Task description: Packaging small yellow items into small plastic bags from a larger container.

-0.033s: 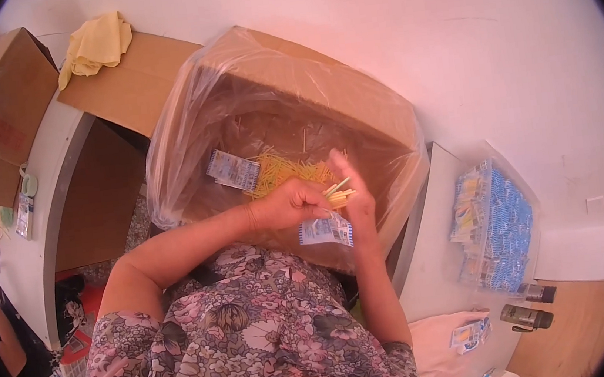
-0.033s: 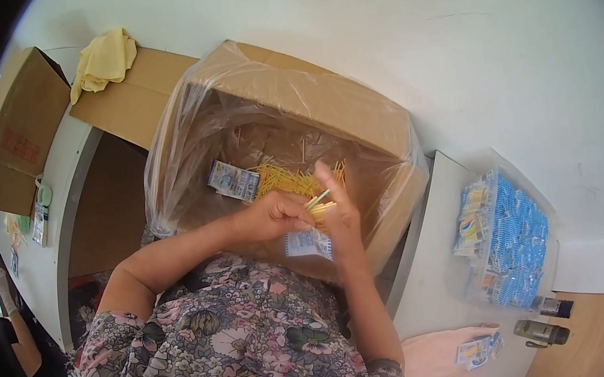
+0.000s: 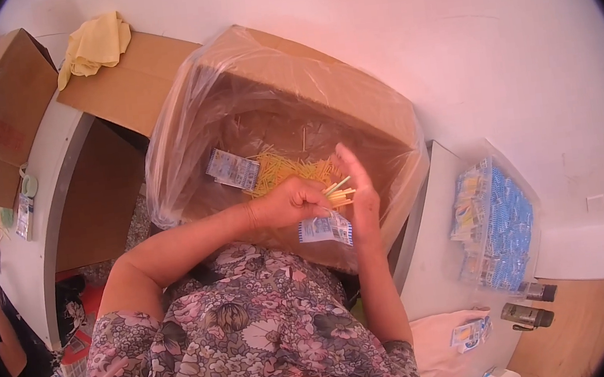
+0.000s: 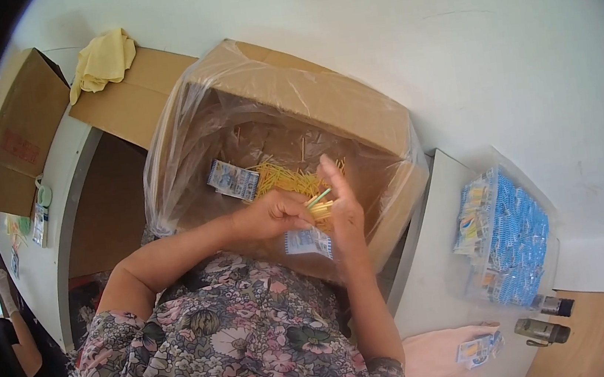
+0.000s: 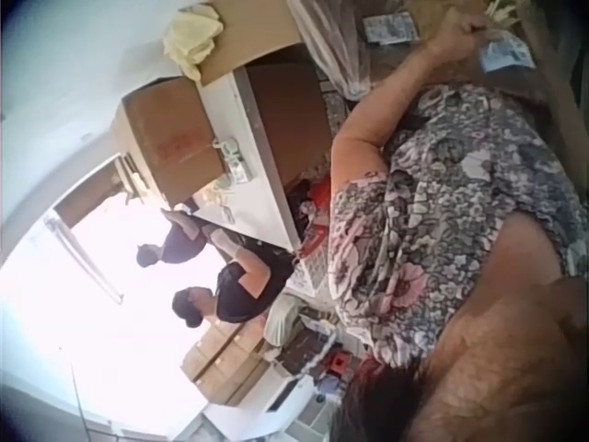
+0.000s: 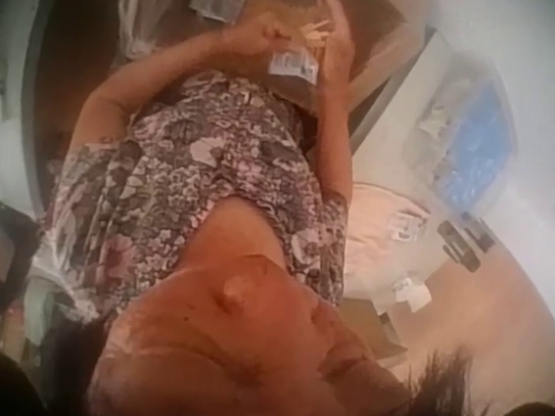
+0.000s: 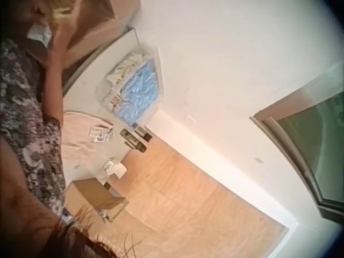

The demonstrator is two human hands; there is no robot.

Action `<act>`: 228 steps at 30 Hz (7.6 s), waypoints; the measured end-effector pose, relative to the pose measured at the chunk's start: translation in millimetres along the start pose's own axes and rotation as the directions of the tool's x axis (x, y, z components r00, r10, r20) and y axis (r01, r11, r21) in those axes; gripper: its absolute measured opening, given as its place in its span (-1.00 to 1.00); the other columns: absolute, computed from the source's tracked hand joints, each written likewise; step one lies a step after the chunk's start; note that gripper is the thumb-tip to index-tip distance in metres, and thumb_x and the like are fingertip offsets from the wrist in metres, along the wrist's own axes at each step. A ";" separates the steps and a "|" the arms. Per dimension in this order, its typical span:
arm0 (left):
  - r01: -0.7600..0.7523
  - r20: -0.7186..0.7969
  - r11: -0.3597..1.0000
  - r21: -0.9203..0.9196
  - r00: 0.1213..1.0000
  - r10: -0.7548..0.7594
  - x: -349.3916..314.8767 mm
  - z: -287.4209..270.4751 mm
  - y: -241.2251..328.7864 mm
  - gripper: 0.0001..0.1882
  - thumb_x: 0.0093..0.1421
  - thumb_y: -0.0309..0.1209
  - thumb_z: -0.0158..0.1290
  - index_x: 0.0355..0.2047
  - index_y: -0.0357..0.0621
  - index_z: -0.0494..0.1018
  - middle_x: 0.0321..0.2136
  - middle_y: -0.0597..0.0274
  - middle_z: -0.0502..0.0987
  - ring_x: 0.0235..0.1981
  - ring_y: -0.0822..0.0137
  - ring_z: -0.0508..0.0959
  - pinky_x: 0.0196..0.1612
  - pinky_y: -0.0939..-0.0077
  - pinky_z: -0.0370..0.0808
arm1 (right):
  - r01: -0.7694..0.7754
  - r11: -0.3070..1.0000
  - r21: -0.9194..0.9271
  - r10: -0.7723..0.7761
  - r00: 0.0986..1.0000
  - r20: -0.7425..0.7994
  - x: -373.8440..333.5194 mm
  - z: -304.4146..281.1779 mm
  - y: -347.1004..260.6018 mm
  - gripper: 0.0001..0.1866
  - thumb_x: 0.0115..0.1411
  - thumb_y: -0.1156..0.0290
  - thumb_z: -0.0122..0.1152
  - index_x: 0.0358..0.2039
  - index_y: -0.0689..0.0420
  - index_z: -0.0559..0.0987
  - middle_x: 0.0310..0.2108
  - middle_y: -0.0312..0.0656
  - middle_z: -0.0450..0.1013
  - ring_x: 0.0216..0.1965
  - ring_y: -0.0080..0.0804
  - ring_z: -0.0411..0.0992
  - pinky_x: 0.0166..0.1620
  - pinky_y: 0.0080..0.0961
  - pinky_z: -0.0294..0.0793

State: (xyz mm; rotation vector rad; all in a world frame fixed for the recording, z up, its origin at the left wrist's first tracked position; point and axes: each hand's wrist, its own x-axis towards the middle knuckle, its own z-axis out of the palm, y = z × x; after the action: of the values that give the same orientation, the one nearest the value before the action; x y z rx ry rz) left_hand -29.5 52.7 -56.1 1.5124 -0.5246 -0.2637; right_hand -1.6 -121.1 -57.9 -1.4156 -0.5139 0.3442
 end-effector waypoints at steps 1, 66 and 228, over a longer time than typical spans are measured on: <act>-0.011 0.002 0.999 0.050 1.000 0.011 0.3 0.3 0.2 -0.92 0.06 -0.54 0.09 -0.40 -0.27 0.51 -0.47 0.23 0.50 -0.39 0.42 0.50 -0.33 0.58 0.40 | 0.046 0.985 -0.166 -0.045 0.999 0.010 4.2 -1.0 -6.5 -0.50 0.13 0.27 0.10 0.06 0.15 0.30 -0.04 -0.05 0.37 0.01 -0.28 0.32 0.07 -0.45 0.23; 0.227 -0.182 0.922 -0.314 0.939 -0.293 4.4 -13.5 -33.7 -0.84 0.11 -0.47 0.09 -0.32 -0.30 0.54 -0.41 0.30 0.56 -0.36 0.56 0.47 -0.24 0.64 0.44 | 0.101 0.472 -0.876 -0.234 0.972 -0.014 44.2 -10.3 -56.9 -0.69 0.07 0.36 0.19 -0.68 0.21 0.33 -0.75 0.01 0.25 -0.71 -0.07 0.28 -0.63 -0.36 0.23; 0.348 -0.498 0.930 0.115 0.831 -0.250 4.3 -114.7 -82.4 -0.79 0.14 -0.34 0.05 -0.45 -0.28 0.49 -0.68 0.32 0.44 -0.58 0.63 0.31 -0.49 0.54 0.34 | -0.363 0.912 0.194 0.411 0.808 -0.421 137.6 -24.4 90.9 -0.86 0.19 0.35 -0.01 -0.37 0.16 0.38 -0.51 -0.21 0.36 -0.53 -0.44 0.36 -0.45 -0.51 0.38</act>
State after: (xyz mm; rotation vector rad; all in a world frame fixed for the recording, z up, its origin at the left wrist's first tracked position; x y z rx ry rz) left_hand 42.3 146.3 -133.9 1.7852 0.0917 -0.0714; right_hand 134.3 -58.0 -131.2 -1.4358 0.1865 0.3443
